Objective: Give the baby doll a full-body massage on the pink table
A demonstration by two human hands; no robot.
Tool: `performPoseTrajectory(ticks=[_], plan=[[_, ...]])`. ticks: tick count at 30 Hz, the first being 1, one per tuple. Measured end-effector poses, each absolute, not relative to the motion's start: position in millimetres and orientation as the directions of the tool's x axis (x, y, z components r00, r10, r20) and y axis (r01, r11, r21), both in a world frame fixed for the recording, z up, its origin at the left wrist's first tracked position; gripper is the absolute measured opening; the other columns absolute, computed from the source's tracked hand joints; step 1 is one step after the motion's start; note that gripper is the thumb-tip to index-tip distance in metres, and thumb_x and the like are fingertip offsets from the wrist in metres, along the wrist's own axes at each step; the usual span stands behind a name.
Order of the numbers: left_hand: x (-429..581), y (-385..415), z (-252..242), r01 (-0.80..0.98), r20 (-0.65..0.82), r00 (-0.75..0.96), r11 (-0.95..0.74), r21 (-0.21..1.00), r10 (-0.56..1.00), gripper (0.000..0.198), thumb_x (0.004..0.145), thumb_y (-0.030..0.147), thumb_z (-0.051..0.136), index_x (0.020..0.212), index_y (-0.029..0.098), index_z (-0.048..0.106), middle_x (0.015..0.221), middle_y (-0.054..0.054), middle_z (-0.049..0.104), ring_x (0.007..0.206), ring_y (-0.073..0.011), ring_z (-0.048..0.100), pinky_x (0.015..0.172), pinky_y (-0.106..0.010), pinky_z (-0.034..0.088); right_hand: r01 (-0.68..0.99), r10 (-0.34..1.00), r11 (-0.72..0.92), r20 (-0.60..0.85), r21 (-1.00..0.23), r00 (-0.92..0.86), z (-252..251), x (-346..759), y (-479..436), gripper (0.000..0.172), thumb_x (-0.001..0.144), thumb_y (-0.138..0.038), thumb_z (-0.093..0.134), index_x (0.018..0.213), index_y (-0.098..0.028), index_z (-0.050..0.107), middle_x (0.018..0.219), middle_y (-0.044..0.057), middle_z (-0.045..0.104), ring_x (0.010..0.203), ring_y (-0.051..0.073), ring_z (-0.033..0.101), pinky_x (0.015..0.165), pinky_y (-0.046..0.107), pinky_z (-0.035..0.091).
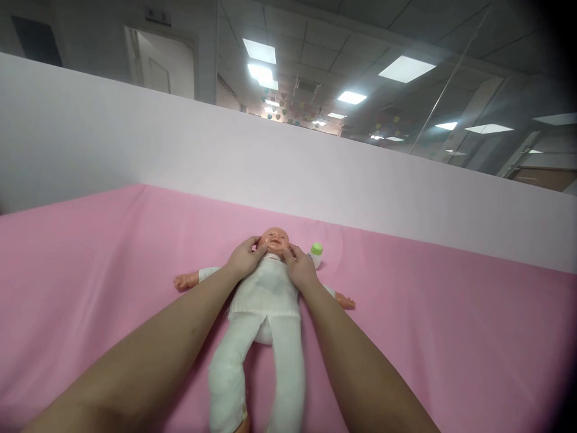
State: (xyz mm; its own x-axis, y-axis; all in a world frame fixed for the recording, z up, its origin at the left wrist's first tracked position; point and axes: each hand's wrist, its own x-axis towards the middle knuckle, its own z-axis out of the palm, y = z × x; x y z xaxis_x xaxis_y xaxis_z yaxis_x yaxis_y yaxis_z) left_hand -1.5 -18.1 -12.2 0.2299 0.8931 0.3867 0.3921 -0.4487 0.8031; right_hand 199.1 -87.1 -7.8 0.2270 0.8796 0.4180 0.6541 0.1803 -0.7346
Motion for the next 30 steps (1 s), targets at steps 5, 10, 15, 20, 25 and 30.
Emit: performPoseTrajectory(ticks=[5,10,15,20,25,30], plan=[[0.3,-14.4,-14.6,0.380,0.376,0.191,-0.422,0.823,0.907,0.051,0.098,0.057,0.048,0.132,0.023,0.067,0.126,-0.008,0.074,0.115,-0.0265,0.069,0.103,-0.040,0.052,0.635,0.881,0.191,0.416,-0.749,0.225,-9.1,201.1,-86.1,0.049,0.104,-0.054,0.038,0.129,-0.024,0.068,0.115,0.006,0.076,0.112,0.024,0.069,0.101,0.037,0.051],[-0.1,-19.6,-11.1,0.368,0.373,0.194,-0.419,0.830,0.908,0.053,0.097,0.060,0.047,0.130,0.023,0.068,0.127,-0.008,0.074,0.113,-0.0265,0.070,0.101,-0.040,0.053,0.629,0.881,0.179,0.408,-0.756,0.240,-6.0,198.1,-90.0,0.050,0.102,-0.059,0.039,0.126,-0.026,0.068,0.113,0.005,0.077,0.107,0.024,0.070,0.095,0.036,0.053],[-1.2,-29.3,-3.6,0.381,0.360,0.238,-0.428,0.820,0.902,0.067,0.081,0.067,0.068,0.132,0.024,0.065,0.128,-0.008,0.073,0.108,-0.0292,0.072,0.094,-0.038,0.056,0.663,0.898,0.145,0.379,-0.734,0.223,-1.5,193.2,-95.6,0.061,0.087,-0.069,0.064,0.128,-0.024,0.064,0.108,0.008,0.076,0.095,0.025,0.072,0.084,0.035,0.055],[-0.8,-32.9,0.0,0.409,0.343,0.257,-0.423,0.808,0.904,0.069,0.076,0.065,0.074,0.131,0.024,0.065,0.126,-0.009,0.074,0.105,-0.0301,0.073,0.090,-0.037,0.058,0.681,0.900,0.100,0.359,-0.725,0.249,-0.5,192.0,-96.9,0.061,0.081,-0.075,0.067,0.113,-0.023,0.066,0.101,0.008,0.076,0.090,0.025,0.071,0.076,0.035,0.054],[-1.9,-29.3,-3.0,0.403,0.351,0.262,-0.433,0.806,0.899,0.066,0.080,0.067,0.070,0.130,0.024,0.066,0.126,-0.009,0.074,0.105,-0.0291,0.073,0.091,-0.037,0.057,0.690,0.899,0.097,0.361,-0.717,0.249,-1.4,192.7,-95.3,0.055,0.086,-0.070,0.065,0.115,-0.024,0.065,0.101,0.008,0.076,0.090,0.025,0.071,0.078,0.035,0.053],[-3.4,-23.0,-7.9,0.414,0.368,0.245,-0.440,0.797,0.897,0.065,0.086,0.068,0.062,0.131,0.023,0.068,0.128,-0.009,0.074,0.109,-0.0293,0.072,0.095,-0.038,0.055,0.682,0.892,0.132,0.386,-0.719,0.235,-2.0,194.2,-94.0,0.048,0.095,-0.061,0.057,0.123,-0.024,0.065,0.109,0.008,0.076,0.101,0.026,0.071,0.088,0.036,0.052]])
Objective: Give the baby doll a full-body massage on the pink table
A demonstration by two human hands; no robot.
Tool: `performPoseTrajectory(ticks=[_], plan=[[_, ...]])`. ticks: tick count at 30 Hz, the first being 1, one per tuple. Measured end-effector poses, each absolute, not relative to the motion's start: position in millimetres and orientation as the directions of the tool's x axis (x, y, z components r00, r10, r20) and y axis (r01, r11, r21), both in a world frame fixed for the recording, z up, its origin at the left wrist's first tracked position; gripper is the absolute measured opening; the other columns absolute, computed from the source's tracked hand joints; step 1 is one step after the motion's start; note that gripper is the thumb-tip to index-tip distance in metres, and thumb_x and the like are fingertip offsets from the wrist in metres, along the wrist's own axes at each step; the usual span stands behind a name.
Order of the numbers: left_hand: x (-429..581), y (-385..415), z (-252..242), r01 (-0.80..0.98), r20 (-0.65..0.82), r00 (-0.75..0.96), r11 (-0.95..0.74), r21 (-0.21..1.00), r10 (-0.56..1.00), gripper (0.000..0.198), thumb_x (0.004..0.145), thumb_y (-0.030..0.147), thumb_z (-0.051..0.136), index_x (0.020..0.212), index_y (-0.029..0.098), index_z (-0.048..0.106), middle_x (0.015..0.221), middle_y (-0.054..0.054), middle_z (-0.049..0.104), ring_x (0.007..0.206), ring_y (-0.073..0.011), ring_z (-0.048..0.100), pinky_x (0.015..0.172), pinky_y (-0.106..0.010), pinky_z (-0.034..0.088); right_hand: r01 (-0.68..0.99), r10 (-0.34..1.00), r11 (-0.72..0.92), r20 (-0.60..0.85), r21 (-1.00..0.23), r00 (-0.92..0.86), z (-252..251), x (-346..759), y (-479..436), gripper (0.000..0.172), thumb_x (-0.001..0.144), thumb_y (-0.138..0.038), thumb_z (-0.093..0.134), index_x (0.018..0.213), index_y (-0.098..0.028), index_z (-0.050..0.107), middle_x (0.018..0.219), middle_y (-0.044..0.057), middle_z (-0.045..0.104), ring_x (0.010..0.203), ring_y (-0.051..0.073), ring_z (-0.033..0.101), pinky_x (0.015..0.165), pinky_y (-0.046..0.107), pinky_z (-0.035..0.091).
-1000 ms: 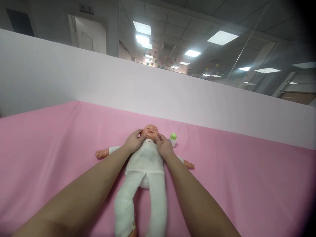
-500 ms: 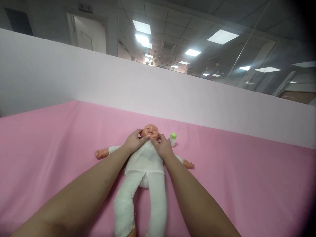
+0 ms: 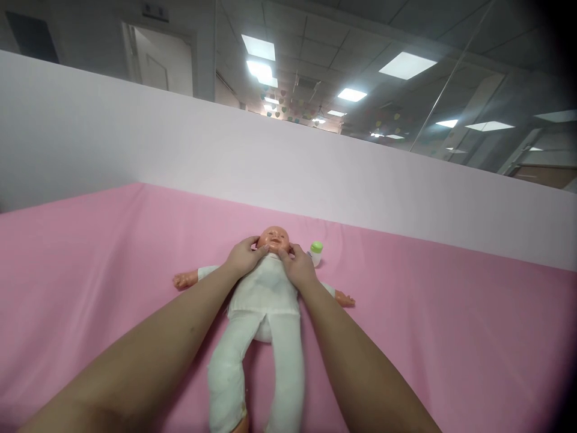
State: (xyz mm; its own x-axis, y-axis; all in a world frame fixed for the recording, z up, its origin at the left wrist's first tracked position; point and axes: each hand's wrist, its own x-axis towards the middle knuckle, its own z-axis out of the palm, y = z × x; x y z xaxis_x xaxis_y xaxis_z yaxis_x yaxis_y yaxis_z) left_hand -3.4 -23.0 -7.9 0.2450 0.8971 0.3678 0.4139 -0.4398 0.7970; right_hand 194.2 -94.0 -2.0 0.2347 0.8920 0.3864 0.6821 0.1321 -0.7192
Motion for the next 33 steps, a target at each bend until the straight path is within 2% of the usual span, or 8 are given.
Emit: performPoseTrajectory(ticks=[4,10,13,15,21,23,30,33], plan=[[-1.8,-20.2,-9.0,0.411,0.372,0.223,-0.433,0.802,0.901,0.063,0.090,0.066,0.057,0.132,0.020,0.069,0.131,-0.011,0.072,0.115,-0.0301,0.069,0.101,-0.039,0.052,0.658,0.892,0.150,0.389,-0.737,0.232,-4.1,195.8,-91.1,0.047,0.100,-0.058,0.049,0.126,-0.024,0.066,0.114,0.008,0.076,0.105,0.024,0.070,0.093,0.036,0.051],[0.8,-22.1,-6.2,0.423,0.368,0.207,-0.423,0.802,0.906,0.055,0.097,0.061,0.044,0.121,0.022,0.075,0.112,-0.008,0.079,0.105,-0.0288,0.072,0.094,-0.039,0.054,0.650,0.883,0.175,0.410,-0.739,0.228,-7.1,198.9,-87.1,0.047,0.104,-0.053,0.038,0.126,-0.022,0.066,0.120,0.009,0.074,0.112,0.024,0.068,0.099,0.036,0.048],[-0.5,-26.3,-3.0,0.436,0.368,0.210,-0.423,0.794,0.906,0.058,0.093,0.066,0.051,0.124,0.022,0.073,0.118,-0.009,0.078,0.106,-0.0290,0.072,0.093,-0.038,0.054,0.646,0.886,0.170,0.402,-0.744,0.230,-6.3,198.3,-88.6,0.049,0.105,-0.054,0.035,0.126,-0.022,0.065,0.117,0.009,0.074,0.109,0.024,0.069,0.095,0.036,0.050],[-1.2,-30.0,0.0,0.445,0.364,0.229,-0.430,0.786,0.903,0.060,0.087,0.068,0.059,0.126,0.024,0.071,0.120,-0.008,0.077,0.106,-0.0290,0.072,0.092,-0.036,0.055,0.649,0.893,0.161,0.390,-0.743,0.226,-5.4,196.9,-90.1,0.051,0.102,-0.060,0.042,0.128,-0.022,0.063,0.116,0.010,0.075,0.106,0.025,0.069,0.093,0.037,0.051],[1.9,-38.9,8.7,0.521,0.369,0.248,-0.444,0.729,0.896,0.064,0.076,0.066,0.074,0.124,0.025,0.068,0.118,-0.005,0.076,0.098,-0.0275,0.073,0.084,-0.035,0.056,0.659,0.914,0.117,0.341,-0.743,0.222,-1.9,192.8,-91.9,0.088,0.082,-0.074,0.067,0.149,-0.022,0.046,0.127,0.013,0.070,0.110,0.028,0.069,0.094,0.038,0.053],[2.7,-39.2,8.9,0.515,0.380,0.252,-0.456,0.726,0.890,0.064,0.076,0.065,0.075,0.126,0.026,0.066,0.121,-0.005,0.075,0.099,-0.0266,0.073,0.084,-0.034,0.056,0.664,0.916,0.097,0.327,-0.742,0.231,-1.1,192.6,-91.7,0.091,0.080,-0.074,0.069,0.151,-0.021,0.045,0.128,0.013,0.070,0.112,0.029,0.069,0.096,0.039,0.053],[-0.3,-32.5,0.8,0.507,0.381,0.249,-0.454,0.732,0.891,0.059,0.084,0.064,0.067,0.129,0.025,0.063,0.123,-0.006,0.074,0.100,-0.0260,0.072,0.088,-0.036,0.055,0.687,0.908,0.195,0.393,-0.700,0.143,-4.0,196.1,-90.7,0.065,0.095,-0.065,0.055,0.149,-0.028,0.049,0.130,0.008,0.070,0.111,0.026,0.069,0.096,0.039,0.052],[-1.6,-28.2,-3.0,0.505,0.379,0.235,-0.446,0.739,0.895,0.059,0.089,0.065,0.060,0.131,0.024,0.063,0.128,-0.007,0.072,0.103,-0.0270,0.072,0.092,-0.038,0.054,0.683,0.903,0.200,0.403,-0.702,0.149,-5.9,197.5,-89.1,0.062,0.099,-0.062,0.050,0.150,-0.027,0.050,0.136,0.009,0.067,0.121,0.026,0.065,0.103,0.040,0.049]])
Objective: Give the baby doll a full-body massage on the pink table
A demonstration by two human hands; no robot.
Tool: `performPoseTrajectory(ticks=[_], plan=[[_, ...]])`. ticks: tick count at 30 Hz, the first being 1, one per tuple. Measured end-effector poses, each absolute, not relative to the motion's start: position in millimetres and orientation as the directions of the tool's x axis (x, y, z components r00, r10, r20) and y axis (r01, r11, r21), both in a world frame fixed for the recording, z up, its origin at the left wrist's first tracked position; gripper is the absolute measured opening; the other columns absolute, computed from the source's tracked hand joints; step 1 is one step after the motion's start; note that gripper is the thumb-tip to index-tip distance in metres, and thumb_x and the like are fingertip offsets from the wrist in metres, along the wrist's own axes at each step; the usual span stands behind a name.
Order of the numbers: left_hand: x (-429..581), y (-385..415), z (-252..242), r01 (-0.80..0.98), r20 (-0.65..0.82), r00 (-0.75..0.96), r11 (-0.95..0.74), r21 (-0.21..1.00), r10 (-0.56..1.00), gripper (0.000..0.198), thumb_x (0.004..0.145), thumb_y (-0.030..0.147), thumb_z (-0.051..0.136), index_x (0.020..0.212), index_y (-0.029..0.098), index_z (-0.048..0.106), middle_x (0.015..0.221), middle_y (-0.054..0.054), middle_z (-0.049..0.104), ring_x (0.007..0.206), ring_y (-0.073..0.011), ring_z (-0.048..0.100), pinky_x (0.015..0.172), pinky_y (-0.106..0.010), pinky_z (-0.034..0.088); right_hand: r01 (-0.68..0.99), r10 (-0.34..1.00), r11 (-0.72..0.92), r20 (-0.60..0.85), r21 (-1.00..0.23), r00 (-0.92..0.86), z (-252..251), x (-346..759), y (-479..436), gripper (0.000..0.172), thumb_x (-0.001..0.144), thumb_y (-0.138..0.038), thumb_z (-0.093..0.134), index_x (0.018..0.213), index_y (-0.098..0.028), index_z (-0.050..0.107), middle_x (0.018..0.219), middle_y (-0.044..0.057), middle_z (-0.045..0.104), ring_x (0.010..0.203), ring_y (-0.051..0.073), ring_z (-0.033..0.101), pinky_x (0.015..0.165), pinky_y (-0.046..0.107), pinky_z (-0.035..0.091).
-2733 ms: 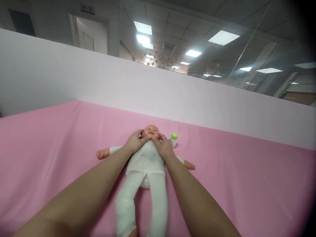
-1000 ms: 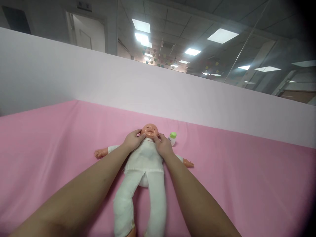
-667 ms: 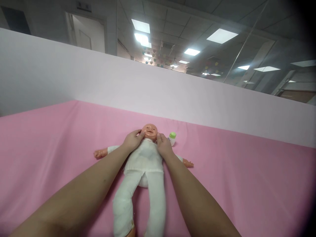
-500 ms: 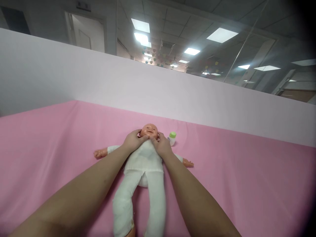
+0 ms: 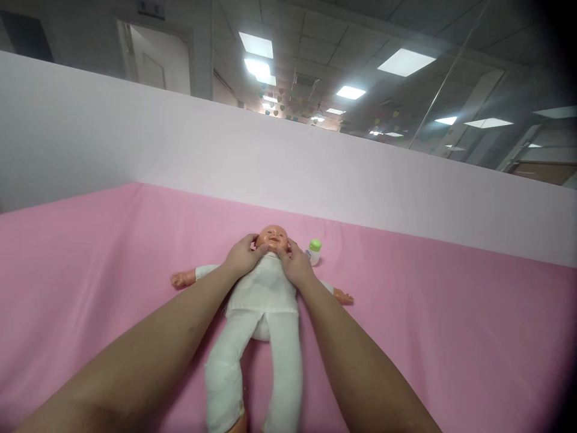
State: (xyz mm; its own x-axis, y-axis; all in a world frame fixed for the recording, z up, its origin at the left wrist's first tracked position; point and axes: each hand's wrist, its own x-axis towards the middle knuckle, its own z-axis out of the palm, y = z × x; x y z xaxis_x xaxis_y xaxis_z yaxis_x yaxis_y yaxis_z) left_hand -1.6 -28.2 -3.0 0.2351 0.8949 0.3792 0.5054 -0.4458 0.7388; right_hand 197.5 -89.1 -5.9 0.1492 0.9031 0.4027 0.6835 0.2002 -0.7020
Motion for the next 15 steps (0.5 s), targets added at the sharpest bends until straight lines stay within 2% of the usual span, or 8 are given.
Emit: performPoseTrajectory(ticks=[3,6,12,15], plan=[[-1.8,-23.5,-6.3,0.501,0.383,0.223,-0.442,0.744,0.896,0.057,0.092,0.065,0.055,0.131,0.023,0.064,0.130,-0.008,0.071,0.109,-0.0282,0.070,0.099,-0.040,0.051,0.671,0.897,0.200,0.408,-0.715,0.168,-7.7,198.3,-86.9,0.062,0.101,-0.060,0.045,0.150,-0.023,0.051,0.143,0.011,0.063,0.133,0.027,0.058,0.112,0.041,0.044],[-1.2,-18.5,-9.7,0.493,0.391,0.209,-0.442,0.750,0.896,0.053,0.096,0.061,0.051,0.130,0.023,0.065,0.131,-0.008,0.071,0.118,-0.0284,0.067,0.105,-0.041,0.048,0.634,0.893,0.217,0.413,-0.743,0.178,-10.1,198.7,-84.8,0.058,0.104,-0.057,0.040,0.148,-0.022,0.053,0.145,0.010,0.061,0.135,0.025,0.056,0.114,0.039,0.042],[-0.2,-17.9,-11.0,0.474,0.386,0.187,-0.427,0.770,0.903,0.050,0.102,0.057,0.038,0.125,0.025,0.068,0.118,-0.007,0.077,0.105,-0.0250,0.071,0.094,-0.038,0.054,0.623,0.861,0.244,0.462,-0.743,0.213,-14.2,198.7,-83.8,0.051,0.106,-0.052,0.034,0.140,-0.023,0.059,0.136,0.008,0.068,0.126,0.023,0.062,0.110,0.038,0.045],[-0.3,-25.7,-5.4,0.477,0.391,0.202,-0.439,0.761,0.898,0.054,0.096,0.065,0.049,0.128,0.026,0.066,0.127,-0.006,0.073,0.109,-0.0261,0.070,0.095,-0.038,0.053,0.629,0.881,0.202,0.420,-0.750,0.218,-11.7,197.0,-86.7,0.055,0.102,-0.061,0.042,0.140,-0.025,0.058,0.127,0.008,0.072,0.115,0.024,0.068,0.101,0.038,0.050]])
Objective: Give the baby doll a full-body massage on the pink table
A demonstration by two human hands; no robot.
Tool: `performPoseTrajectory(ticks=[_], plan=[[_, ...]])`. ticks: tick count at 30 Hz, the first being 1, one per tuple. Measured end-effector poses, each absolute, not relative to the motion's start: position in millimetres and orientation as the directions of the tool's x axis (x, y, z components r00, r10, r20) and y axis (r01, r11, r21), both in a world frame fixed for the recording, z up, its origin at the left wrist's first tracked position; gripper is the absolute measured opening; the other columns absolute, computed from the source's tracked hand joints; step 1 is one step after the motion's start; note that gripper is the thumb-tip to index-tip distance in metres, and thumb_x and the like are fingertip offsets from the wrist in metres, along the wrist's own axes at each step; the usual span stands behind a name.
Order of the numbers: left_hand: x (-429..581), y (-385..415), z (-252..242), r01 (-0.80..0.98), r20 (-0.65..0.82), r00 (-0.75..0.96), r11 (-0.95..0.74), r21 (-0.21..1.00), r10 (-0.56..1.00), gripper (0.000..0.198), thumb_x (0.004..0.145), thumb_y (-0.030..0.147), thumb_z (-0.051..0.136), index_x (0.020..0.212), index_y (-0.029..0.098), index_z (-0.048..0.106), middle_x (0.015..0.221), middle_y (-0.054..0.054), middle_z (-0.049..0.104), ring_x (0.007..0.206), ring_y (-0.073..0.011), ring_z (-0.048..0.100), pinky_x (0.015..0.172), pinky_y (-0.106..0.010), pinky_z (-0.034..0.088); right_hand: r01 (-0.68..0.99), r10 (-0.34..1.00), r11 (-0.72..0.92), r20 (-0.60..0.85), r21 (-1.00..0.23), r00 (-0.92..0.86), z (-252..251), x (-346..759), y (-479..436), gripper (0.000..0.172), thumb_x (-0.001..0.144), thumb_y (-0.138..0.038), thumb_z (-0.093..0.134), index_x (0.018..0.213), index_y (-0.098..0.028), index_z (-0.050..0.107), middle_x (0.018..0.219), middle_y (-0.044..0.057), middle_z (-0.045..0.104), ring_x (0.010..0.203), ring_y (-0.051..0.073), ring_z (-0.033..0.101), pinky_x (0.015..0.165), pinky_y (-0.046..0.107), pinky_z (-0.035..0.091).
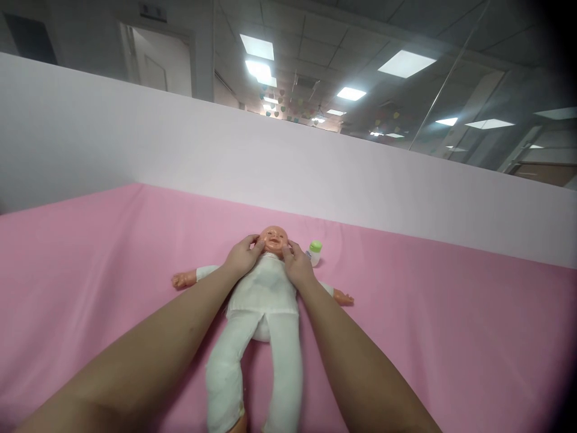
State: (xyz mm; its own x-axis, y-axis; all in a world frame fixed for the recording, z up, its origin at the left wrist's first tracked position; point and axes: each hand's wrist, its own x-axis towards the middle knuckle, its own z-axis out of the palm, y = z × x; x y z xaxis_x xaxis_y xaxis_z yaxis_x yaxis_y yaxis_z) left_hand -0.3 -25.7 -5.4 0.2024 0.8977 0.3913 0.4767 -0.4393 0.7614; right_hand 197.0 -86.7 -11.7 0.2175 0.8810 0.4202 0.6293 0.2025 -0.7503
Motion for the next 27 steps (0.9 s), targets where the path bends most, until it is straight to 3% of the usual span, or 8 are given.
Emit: performPoseTrajectory(ticks=[4,7,12,20,27], plan=[[1.2,-35.8,2.2,0.505,0.369,0.225,-0.432,0.748,0.902,0.068,0.079,0.067,0.071,0.133,0.026,0.062,0.128,-0.006,0.072,0.102,-0.0270,0.072,0.089,-0.036,0.056,0.655,0.905,0.112,0.350,-0.747,0.244,-5.0,193.4,-91.5,0.075,0.083,-0.076,0.064,0.136,-0.023,0.057,0.117,0.010,0.074,0.101,0.026,0.071,0.087,0.036,0.054],[2.2,-37.9,4.0,0.512,0.358,0.219,-0.419,0.750,0.908,0.073,0.076,0.067,0.075,0.134,0.026,0.060,0.129,-0.006,0.072,0.103,-0.0270,0.072,0.089,-0.036,0.056,0.666,0.907,0.067,0.323,-0.743,0.270,-2.2,192.0,-92.9,0.079,0.076,-0.079,0.069,0.130,-0.022,0.059,0.114,0.011,0.075,0.099,0.027,0.071,0.084,0.037,0.054],[0.4,-34.7,1.1,0.534,0.361,0.215,-0.419,0.734,0.907,0.066,0.081,0.068,0.068,0.132,0.026,0.061,0.131,-0.006,0.071,0.103,-0.0276,0.072,0.090,-0.038,0.056,0.671,0.904,0.111,0.355,-0.733,0.238,-3.9,193.8,-91.8,0.063,0.088,-0.069,0.063,0.129,-0.021,0.062,0.115,0.011,0.075,0.102,0.026,0.071,0.087,0.036,0.053],[-1.2,-25.5,-7.4,0.476,0.385,0.157,-0.411,0.778,0.910,0.057,0.089,0.061,0.062,0.134,0.027,0.064,0.136,-0.006,0.069,0.126,-0.0277,0.064,0.110,-0.040,0.047,0.654,0.894,0.159,0.389,-0.740,0.223,-5.5,197.9,-89.1,0.049,0.102,-0.059,0.043,0.122,-0.023,0.069,0.117,0.008,0.075,0.109,0.024,0.069,0.096,0.034,0.049],[-0.3,-21.1,-7.8,0.447,0.351,0.150,-0.380,0.810,0.924,0.049,0.099,0.057,0.045,0.127,0.025,0.070,0.111,-0.006,0.079,0.101,-0.0251,0.073,0.092,-0.039,0.057,0.644,0.887,0.145,0.387,-0.751,0.251,-6.7,198.2,-89.8,0.056,0.104,-0.061,0.031,0.111,-0.023,0.071,0.102,0.007,0.077,0.096,0.023,0.070,0.087,0.035,0.051]])
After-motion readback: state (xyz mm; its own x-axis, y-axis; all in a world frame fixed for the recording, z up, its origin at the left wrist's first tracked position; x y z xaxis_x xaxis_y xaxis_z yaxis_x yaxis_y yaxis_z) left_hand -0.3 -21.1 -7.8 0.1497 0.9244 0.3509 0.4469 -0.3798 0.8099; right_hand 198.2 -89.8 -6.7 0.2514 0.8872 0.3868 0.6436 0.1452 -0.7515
